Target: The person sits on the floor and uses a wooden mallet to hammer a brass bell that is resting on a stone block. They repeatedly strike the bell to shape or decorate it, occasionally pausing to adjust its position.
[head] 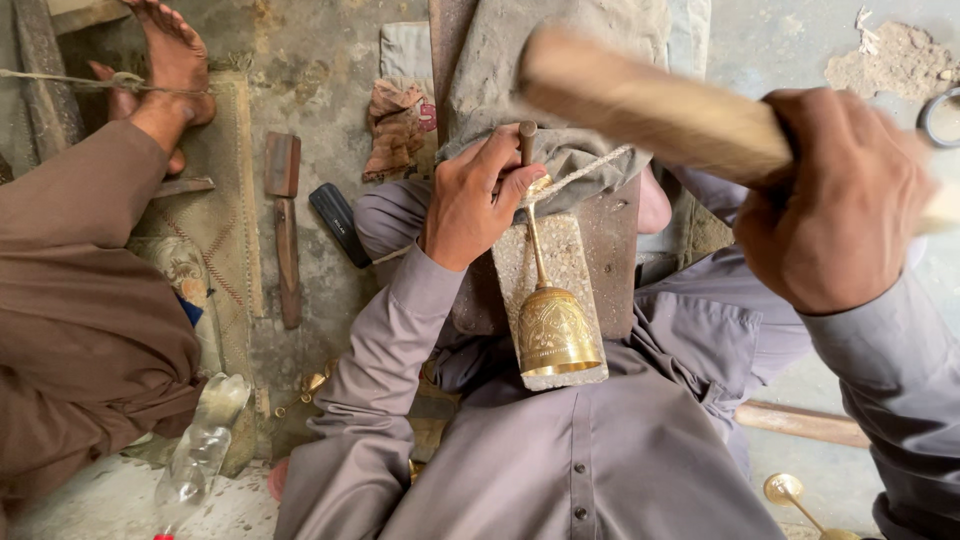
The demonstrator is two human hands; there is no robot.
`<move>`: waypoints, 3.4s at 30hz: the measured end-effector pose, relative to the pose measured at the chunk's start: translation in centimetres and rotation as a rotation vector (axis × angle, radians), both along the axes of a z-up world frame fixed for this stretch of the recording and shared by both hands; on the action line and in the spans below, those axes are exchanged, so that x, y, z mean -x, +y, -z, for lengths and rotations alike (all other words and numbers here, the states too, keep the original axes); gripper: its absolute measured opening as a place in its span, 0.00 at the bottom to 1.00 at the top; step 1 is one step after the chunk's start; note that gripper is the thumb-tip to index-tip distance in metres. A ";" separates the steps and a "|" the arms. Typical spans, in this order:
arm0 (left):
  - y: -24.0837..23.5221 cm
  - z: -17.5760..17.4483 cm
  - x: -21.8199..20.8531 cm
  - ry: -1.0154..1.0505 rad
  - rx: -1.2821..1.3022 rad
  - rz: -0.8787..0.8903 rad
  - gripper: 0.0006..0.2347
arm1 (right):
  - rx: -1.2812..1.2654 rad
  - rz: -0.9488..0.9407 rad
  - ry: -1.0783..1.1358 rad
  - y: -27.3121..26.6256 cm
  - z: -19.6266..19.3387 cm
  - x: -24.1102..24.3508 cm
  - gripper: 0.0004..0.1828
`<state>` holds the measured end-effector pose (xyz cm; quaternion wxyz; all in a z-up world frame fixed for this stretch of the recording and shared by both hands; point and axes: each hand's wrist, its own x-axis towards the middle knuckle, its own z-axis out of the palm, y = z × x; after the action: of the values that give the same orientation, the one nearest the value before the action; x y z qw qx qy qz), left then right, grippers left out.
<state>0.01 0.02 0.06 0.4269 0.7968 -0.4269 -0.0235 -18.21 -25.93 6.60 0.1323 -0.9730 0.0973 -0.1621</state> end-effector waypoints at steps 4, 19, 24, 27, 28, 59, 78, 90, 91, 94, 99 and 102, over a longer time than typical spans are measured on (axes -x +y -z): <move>0.0 0.1 -0.1 -0.013 0.001 0.008 0.13 | 0.047 0.028 0.020 -0.3 0.6 0.7 0.15; 0.0 0.5 -0.9 -0.046 -0.018 0.085 0.15 | 0.071 0.041 -0.044 0.8 0.0 1.8 0.23; 0.0 0.2 -1.0 -0.040 -0.045 0.094 0.14 | 0.377 0.046 -0.033 1.3 -0.6 1.6 0.18; 0.0 0.1 -1.1 -0.018 -0.034 0.095 0.16 | -0.183 0.056 -0.098 1.7 -0.6 1.2 0.17; 0.0 0.1 -1.1 -0.033 -0.028 0.103 0.16 | -0.186 0.060 -0.069 1.6 -0.6 1.1 0.15; 0.1 -1.5 -1.5 -0.030 -0.096 0.145 0.14 | -0.013 0.170 -0.037 3.1 2.0 2.1 0.23; 0.6 -0.2 -1.3 0.011 0.072 0.017 0.12 | -0.358 0.341 -0.094 6.0 5.1 4.9 0.20; -0.8 -0.2 -2.0 -0.153 -0.178 0.145 0.20 | -0.878 0.268 -0.314 5.5 4.6 3.3 0.17; -0.8 -0.2 -2.1 -0.156 -0.168 0.150 0.20 | -0.741 0.260 -0.293 5.4 4.2 2.8 0.19; -0.7 -0.1 -1.8 -0.143 -0.139 0.149 0.18 | -0.264 0.257 -0.173 4.9 2.8 1.6 0.20; -0.5 0.0 -0.9 -0.091 -0.101 0.058 0.19 | -0.248 0.192 -0.211 3.8 1.2 0.6 0.16; -0.7 0.0 -0.7 -0.088 -0.060 0.066 0.17 | 0.115 0.177 0.090 2.8 0.7 0.4 0.08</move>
<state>0.72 -0.68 0.11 0.3826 0.7949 -0.4706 -0.0152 -18.56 -23.09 5.90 0.0570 -0.9729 0.1792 -0.1347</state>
